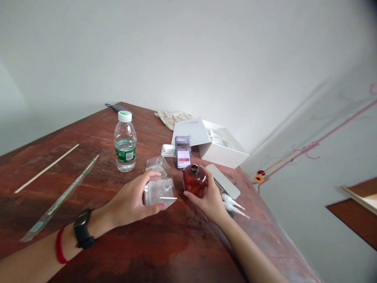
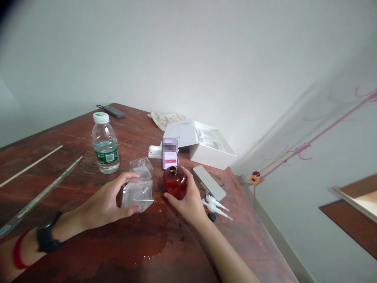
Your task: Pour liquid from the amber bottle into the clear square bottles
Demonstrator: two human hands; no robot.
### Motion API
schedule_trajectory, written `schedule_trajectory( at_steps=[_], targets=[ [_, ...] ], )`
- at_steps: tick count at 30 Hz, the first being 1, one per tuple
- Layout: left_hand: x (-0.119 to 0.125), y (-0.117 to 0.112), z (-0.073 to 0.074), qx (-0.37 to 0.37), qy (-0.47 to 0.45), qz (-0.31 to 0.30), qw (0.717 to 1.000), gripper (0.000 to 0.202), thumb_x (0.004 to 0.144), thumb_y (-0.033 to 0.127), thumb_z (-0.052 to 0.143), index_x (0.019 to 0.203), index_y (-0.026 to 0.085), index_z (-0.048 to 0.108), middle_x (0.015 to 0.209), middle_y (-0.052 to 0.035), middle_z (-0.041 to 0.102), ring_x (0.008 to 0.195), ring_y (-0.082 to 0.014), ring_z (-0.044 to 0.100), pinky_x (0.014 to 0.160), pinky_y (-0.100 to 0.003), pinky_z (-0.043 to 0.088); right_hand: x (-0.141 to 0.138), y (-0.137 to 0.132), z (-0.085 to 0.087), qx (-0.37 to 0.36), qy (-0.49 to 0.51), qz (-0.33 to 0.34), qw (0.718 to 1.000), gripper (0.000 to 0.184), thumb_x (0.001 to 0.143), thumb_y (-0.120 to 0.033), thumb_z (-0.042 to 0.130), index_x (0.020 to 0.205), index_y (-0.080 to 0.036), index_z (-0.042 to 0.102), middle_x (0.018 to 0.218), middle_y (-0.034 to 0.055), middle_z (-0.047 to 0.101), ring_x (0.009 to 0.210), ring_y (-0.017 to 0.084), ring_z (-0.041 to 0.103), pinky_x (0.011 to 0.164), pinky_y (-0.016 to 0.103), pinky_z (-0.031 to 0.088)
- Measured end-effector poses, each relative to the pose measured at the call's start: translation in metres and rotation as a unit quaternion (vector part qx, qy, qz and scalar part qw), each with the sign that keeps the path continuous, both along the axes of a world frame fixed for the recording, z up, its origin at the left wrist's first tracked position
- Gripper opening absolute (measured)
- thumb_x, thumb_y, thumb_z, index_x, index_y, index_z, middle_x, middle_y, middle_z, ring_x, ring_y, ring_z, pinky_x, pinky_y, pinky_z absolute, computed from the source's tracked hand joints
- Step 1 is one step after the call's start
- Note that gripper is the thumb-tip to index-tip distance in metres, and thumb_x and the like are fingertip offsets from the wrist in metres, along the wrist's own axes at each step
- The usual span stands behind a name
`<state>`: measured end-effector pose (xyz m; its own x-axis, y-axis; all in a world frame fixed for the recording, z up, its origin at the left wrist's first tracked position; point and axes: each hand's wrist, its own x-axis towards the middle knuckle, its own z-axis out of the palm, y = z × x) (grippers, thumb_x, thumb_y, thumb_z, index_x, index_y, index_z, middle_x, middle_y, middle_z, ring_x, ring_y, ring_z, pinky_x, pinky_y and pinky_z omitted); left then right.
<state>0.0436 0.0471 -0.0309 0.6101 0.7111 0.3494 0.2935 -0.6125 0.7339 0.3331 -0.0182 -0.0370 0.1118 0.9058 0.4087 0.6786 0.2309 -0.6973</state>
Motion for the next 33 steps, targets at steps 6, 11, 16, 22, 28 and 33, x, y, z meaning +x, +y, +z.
schedule_trajectory(
  at_steps=[6, 11, 16, 22, 28, 33],
  targets=[
    [-0.001, 0.003, -0.005, -0.006, 0.012, -0.004, 1.0, 0.073, 0.089, 0.06, 0.08, 0.143, 0.026, 0.043, 0.14, -0.016, 0.07, 0.129, -0.0383, 0.069, 0.109, -0.053, 0.055, 0.001, 0.001, 0.003, 0.005, -0.001, -0.008, 1.0, 0.09, 0.079, -0.034, 0.087, 0.155, -0.024, 0.04, 0.15, 0.0178, 0.064, 0.137, 0.037, 0.065, 0.118, 0.061, 0.049],
    [-0.001, 0.002, -0.007, -0.005, 0.012, -0.004, 1.0, 0.073, 0.088, 0.056, 0.083, 0.141, 0.025, 0.044, 0.138, -0.0157, 0.071, 0.128, -0.0378, 0.069, 0.109, -0.051, 0.055, 0.0, 0.002, 0.005, -0.004, 0.014, -0.007, 1.0, 0.089, 0.079, -0.035, 0.086, 0.155, -0.023, 0.04, 0.149, 0.0173, 0.065, 0.135, 0.036, 0.066, 0.115, 0.058, 0.052],
    [0.001, 0.001, -0.006, -0.012, -0.001, 0.016, 1.0, 0.069, 0.084, 0.049, 0.088, 0.137, 0.026, 0.05, 0.133, -0.0111, 0.074, 0.12, -0.0339, 0.074, 0.102, -0.045, 0.059, -0.002, 0.001, 0.01, -0.001, 0.015, -0.012, 1.0, 0.088, 0.077, -0.036, 0.088, 0.152, -0.024, 0.043, 0.144, 0.0161, 0.068, 0.129, 0.036, 0.07, 0.113, 0.056, 0.054],
    [0.004, 0.002, -0.006, -0.043, -0.011, 0.0, 0.999, 0.07, 0.082, 0.043, 0.091, 0.136, 0.027, 0.049, 0.135, -0.0107, 0.075, 0.124, -0.0335, 0.073, 0.102, -0.044, 0.06, -0.001, 0.002, 0.011, 0.005, 0.012, 0.003, 1.0, 0.086, 0.078, -0.034, 0.087, 0.152, -0.026, 0.043, 0.144, 0.0147, 0.068, 0.129, 0.036, 0.07, 0.111, 0.055, 0.055],
    [0.001, 0.004, -0.006, -0.038, 0.017, 0.0, 0.999, 0.073, 0.082, 0.048, 0.091, 0.136, 0.028, 0.047, 0.137, -0.0105, 0.073, 0.124, -0.0338, 0.073, 0.105, -0.046, 0.058, 0.0, 0.002, 0.009, 0.012, 0.008, 0.007, 1.0, 0.086, 0.079, -0.034, 0.087, 0.152, -0.027, 0.043, 0.148, 0.0151, 0.066, 0.132, 0.036, 0.068, 0.114, 0.056, 0.053],
    [0.0, 0.005, -0.004, -0.029, 0.032, -0.003, 0.999, 0.073, 0.084, 0.051, 0.089, 0.139, 0.029, 0.045, 0.138, -0.0107, 0.073, 0.127, -0.035, 0.071, 0.107, -0.048, 0.056, 0.0, 0.003, 0.009, 0.013, 0.014, 0.01, 1.0, 0.087, 0.079, -0.034, 0.088, 0.153, -0.028, 0.042, 0.149, 0.0152, 0.065, 0.133, 0.036, 0.067, 0.114, 0.056, 0.053]
  ],
)
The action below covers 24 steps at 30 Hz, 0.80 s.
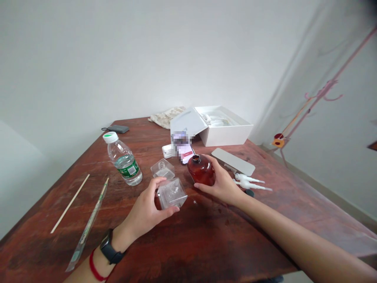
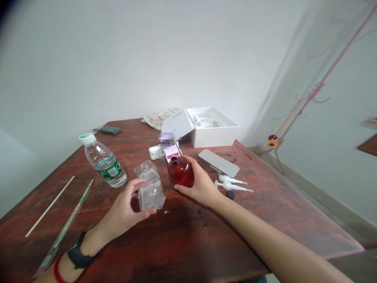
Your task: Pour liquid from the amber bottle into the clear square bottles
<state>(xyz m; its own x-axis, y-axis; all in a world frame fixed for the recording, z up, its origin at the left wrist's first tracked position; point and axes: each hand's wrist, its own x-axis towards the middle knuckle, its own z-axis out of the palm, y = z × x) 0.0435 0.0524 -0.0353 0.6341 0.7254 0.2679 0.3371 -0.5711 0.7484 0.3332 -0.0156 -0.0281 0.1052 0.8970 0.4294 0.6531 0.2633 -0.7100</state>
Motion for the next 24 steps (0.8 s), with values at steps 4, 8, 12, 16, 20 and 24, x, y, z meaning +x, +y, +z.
schedule_trajectory(
  at_steps=[4, 8, 12, 16, 20, 24],
  targets=[
    [0.0006, -0.001, 0.0009, 0.006, 0.004, 0.0, 1.0, 0.074, 0.084, 0.051, 0.088, 0.14, 0.028, 0.045, 0.137, -0.0112, 0.073, 0.127, -0.0351, 0.071, 0.107, -0.048, 0.057, 0.0007, -0.0001, 0.0004, -0.006, -0.008, -0.003, 1.0, 0.086, 0.079, -0.034, 0.088, 0.152, -0.028, 0.043, 0.148, 0.0151, 0.066, 0.132, 0.036, 0.068, 0.113, 0.055, 0.054],
    [0.0007, -0.0016, 0.0008, 0.011, 0.006, 0.001, 1.0, 0.074, 0.086, 0.051, 0.087, 0.143, 0.027, 0.045, 0.138, -0.0123, 0.073, 0.128, -0.0359, 0.071, 0.108, -0.049, 0.057, 0.0004, -0.0006, 0.0007, -0.006, -0.006, -0.001, 1.0, 0.087, 0.078, -0.034, 0.088, 0.152, -0.028, 0.043, 0.149, 0.015, 0.065, 0.133, 0.036, 0.068, 0.114, 0.055, 0.054],
    [0.0005, 0.0005, -0.0011, 0.015, 0.01, -0.004, 1.0, 0.076, 0.088, 0.049, 0.085, 0.147, 0.028, 0.044, 0.143, -0.0128, 0.07, 0.13, -0.0357, 0.07, 0.111, -0.05, 0.056, -0.0002, -0.0007, 0.0008, -0.013, -0.007, -0.011, 1.0, 0.088, 0.078, -0.035, 0.088, 0.152, -0.028, 0.043, 0.146, 0.0142, 0.067, 0.131, 0.036, 0.069, 0.114, 0.056, 0.054],
    [0.0, 0.0017, -0.0027, 0.014, 0.019, 0.0, 1.0, 0.076, 0.089, 0.05, 0.084, 0.149, 0.027, 0.044, 0.145, -0.0141, 0.068, 0.131, -0.037, 0.069, 0.113, -0.054, 0.054, -0.0006, -0.0006, 0.0012, -0.013, -0.006, -0.014, 1.0, 0.088, 0.077, -0.036, 0.088, 0.153, -0.028, 0.043, 0.145, 0.0139, 0.068, 0.13, 0.036, 0.069, 0.114, 0.056, 0.053],
    [-0.001, 0.0012, -0.0022, 0.01, 0.031, -0.002, 0.999, 0.072, 0.089, 0.051, 0.082, 0.147, 0.026, 0.046, 0.147, -0.015, 0.066, 0.131, -0.0381, 0.068, 0.113, -0.056, 0.054, -0.0004, -0.0011, 0.0016, -0.014, -0.004, -0.007, 1.0, 0.087, 0.079, -0.036, 0.087, 0.153, -0.028, 0.042, 0.146, 0.014, 0.067, 0.131, 0.035, 0.068, 0.116, 0.056, 0.052],
    [-0.0012, 0.001, -0.0005, 0.008, 0.036, -0.004, 0.999, 0.07, 0.09, 0.05, 0.081, 0.146, 0.026, 0.047, 0.149, -0.0148, 0.064, 0.132, -0.0379, 0.066, 0.114, -0.056, 0.053, 0.0003, -0.001, 0.0014, -0.019, -0.007, -0.01, 1.0, 0.088, 0.079, -0.037, 0.087, 0.153, -0.027, 0.041, 0.145, 0.0146, 0.067, 0.13, 0.035, 0.069, 0.115, 0.056, 0.052]
  ],
)
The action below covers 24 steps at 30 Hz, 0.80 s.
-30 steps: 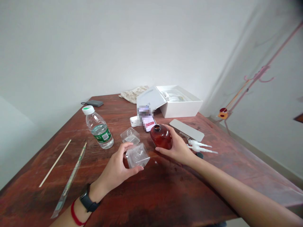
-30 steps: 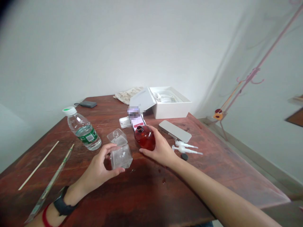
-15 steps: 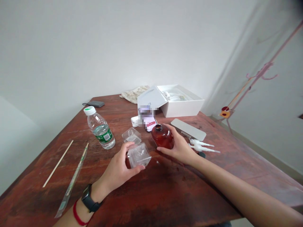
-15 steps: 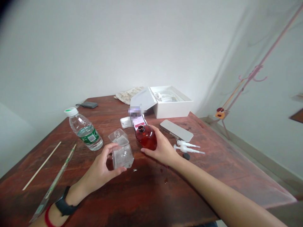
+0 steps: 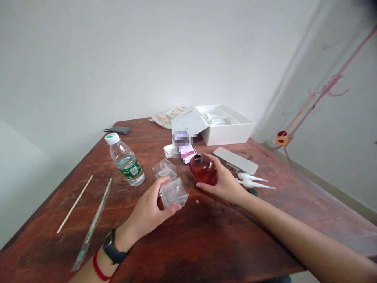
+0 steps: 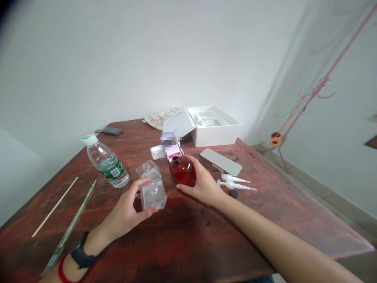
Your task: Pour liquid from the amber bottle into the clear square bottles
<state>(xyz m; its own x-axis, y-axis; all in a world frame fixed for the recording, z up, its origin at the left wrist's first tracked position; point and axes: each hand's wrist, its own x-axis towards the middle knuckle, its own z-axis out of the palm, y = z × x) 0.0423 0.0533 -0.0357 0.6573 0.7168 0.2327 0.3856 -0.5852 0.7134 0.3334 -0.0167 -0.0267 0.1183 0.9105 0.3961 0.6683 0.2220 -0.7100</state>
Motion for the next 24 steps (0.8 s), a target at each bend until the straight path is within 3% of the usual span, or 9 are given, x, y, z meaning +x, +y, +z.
schedule_trajectory(
  at_steps=[24],
  targets=[
    [0.0005, -0.0017, 0.0039, 0.003, 0.0, -0.001, 1.0, 0.069, 0.089, 0.045, 0.082, 0.146, 0.025, 0.048, 0.148, -0.0157, 0.065, 0.134, -0.0374, 0.065, 0.115, -0.055, 0.052, 0.0002, 0.0003, 0.0002, 0.002, -0.01, -0.002, 1.0, 0.089, 0.079, -0.035, 0.088, 0.154, -0.026, 0.041, 0.145, 0.0154, 0.067, 0.131, 0.037, 0.068, 0.114, 0.058, 0.052]
  ],
)
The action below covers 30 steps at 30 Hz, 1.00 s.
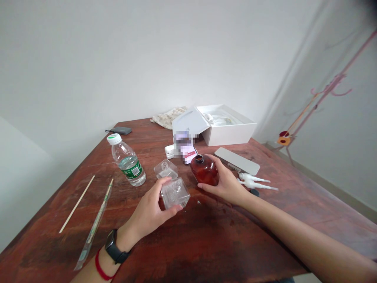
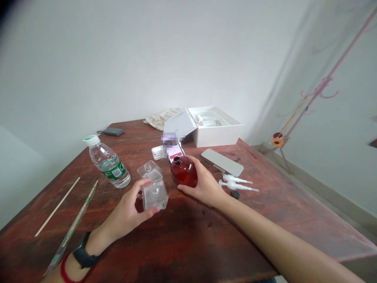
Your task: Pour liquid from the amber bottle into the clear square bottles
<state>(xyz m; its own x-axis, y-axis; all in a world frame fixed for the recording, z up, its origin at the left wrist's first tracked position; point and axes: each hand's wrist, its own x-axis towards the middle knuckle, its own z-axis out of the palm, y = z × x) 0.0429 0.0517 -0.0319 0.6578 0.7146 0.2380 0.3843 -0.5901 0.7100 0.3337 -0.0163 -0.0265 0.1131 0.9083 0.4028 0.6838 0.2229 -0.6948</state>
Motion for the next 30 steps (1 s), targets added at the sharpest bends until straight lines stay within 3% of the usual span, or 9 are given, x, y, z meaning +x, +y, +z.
schedule_trajectory(
  at_steps=[30],
  targets=[
    [0.0006, -0.0007, 0.0009, 0.008, -0.004, -0.001, 1.0, 0.069, 0.089, 0.045, 0.082, 0.146, 0.025, 0.049, 0.146, -0.0156, 0.066, 0.134, -0.0375, 0.066, 0.113, -0.055, 0.054, -0.001, -0.0004, 0.0003, 0.002, 0.002, 0.0, 1.0, 0.09, 0.078, -0.035, 0.088, 0.155, -0.028, 0.042, 0.144, 0.0149, 0.068, 0.13, 0.038, 0.07, 0.113, 0.059, 0.054]
  ],
)
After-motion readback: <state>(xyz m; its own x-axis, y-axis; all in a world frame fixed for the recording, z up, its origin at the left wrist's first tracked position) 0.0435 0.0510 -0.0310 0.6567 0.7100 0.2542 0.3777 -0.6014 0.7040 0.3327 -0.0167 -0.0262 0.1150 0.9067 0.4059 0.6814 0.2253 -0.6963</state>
